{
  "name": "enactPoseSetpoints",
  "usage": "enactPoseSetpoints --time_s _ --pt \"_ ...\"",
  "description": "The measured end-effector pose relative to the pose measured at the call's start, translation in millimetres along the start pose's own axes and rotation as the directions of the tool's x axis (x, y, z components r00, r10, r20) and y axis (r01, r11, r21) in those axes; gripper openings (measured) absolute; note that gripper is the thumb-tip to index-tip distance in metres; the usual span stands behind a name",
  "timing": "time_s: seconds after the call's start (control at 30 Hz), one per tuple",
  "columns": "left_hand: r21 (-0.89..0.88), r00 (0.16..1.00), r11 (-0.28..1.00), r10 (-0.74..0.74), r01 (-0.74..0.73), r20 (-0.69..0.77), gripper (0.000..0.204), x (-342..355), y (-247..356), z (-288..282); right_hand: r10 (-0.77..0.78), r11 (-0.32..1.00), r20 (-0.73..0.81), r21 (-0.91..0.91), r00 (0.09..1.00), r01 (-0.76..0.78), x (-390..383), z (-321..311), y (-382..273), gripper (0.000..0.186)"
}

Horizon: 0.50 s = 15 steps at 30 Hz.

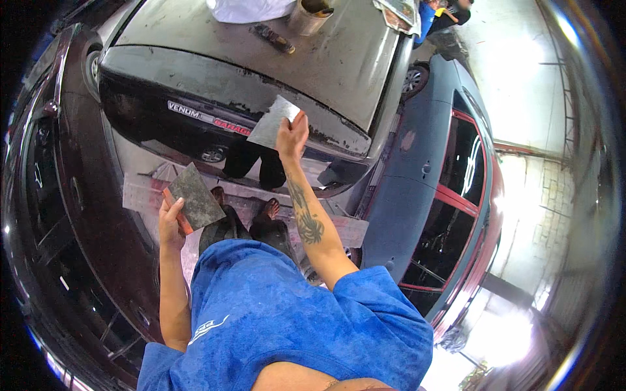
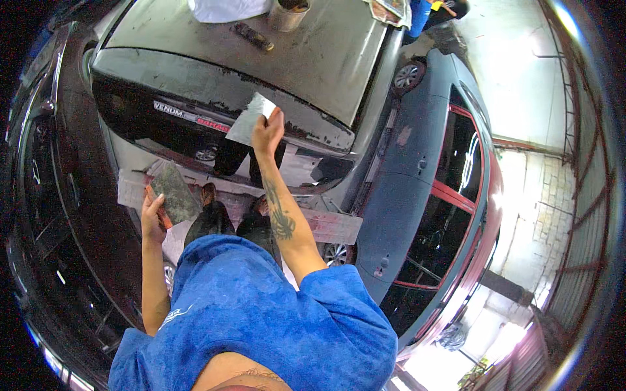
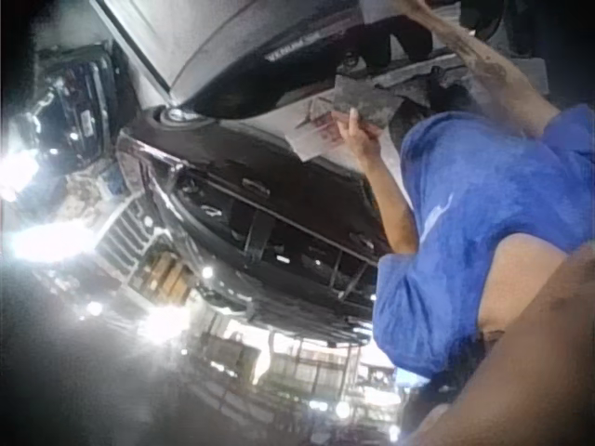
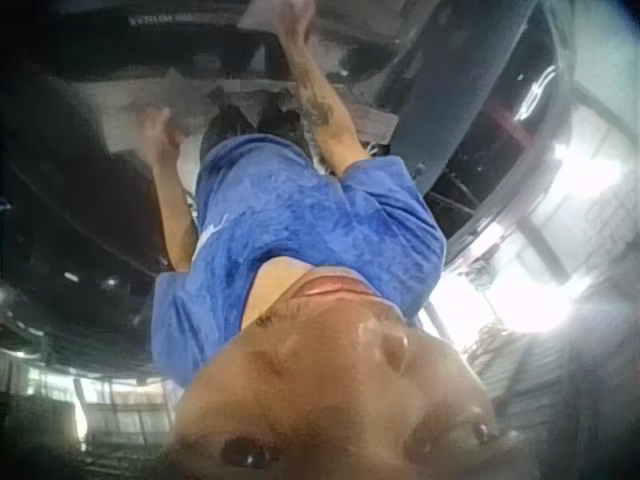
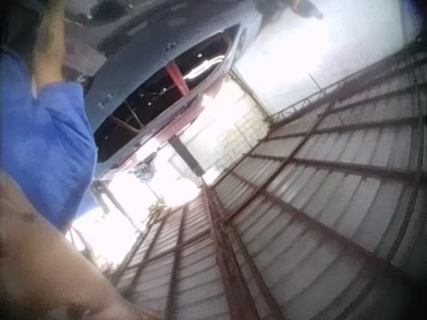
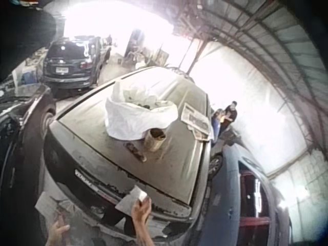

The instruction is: The person applies body filler to the rear trunk lid of a black car using a putty knife and a metal spreader. They spread the filler across the surface, smooth it, and scrape off excess material. The person works on the trunk lid while standing on a wooden plank.

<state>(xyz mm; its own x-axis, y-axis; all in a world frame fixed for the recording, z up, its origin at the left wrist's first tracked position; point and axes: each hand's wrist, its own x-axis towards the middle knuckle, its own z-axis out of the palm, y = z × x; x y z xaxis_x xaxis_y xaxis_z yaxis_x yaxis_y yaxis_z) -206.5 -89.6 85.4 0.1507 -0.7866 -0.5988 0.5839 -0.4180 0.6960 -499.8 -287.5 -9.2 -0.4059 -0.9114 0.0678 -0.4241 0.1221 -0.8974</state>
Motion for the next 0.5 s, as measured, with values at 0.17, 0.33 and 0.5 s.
enactPoseSetpoints --time_s 0.17,0.33,0.5 --pt "-0.043 0.999 0.998 0.046 -0.045 0.006 0.036 11.9 24.1 -14.4 -0.057 0.972 -0.091 0.221 0.994 0.076 0.2 -32.0 -16.7 0.028" --pt "0.008 0.996 1.0 0.023 -0.022 -0.085 0.036 11.6 32.0 -43.3 -0.005 1.0 -0.067 -0.019 0.998 0.004 -13.4 -46.9 -18.5 0.02" --pt "-0.079 0.997 0.995 0.055 -0.059 -0.059 0.034 16.5 44.1 -73.7 -0.151 0.988 -0.021 -0.019 0.988 0.151 -14.6 33.3 -49.3 0.022"
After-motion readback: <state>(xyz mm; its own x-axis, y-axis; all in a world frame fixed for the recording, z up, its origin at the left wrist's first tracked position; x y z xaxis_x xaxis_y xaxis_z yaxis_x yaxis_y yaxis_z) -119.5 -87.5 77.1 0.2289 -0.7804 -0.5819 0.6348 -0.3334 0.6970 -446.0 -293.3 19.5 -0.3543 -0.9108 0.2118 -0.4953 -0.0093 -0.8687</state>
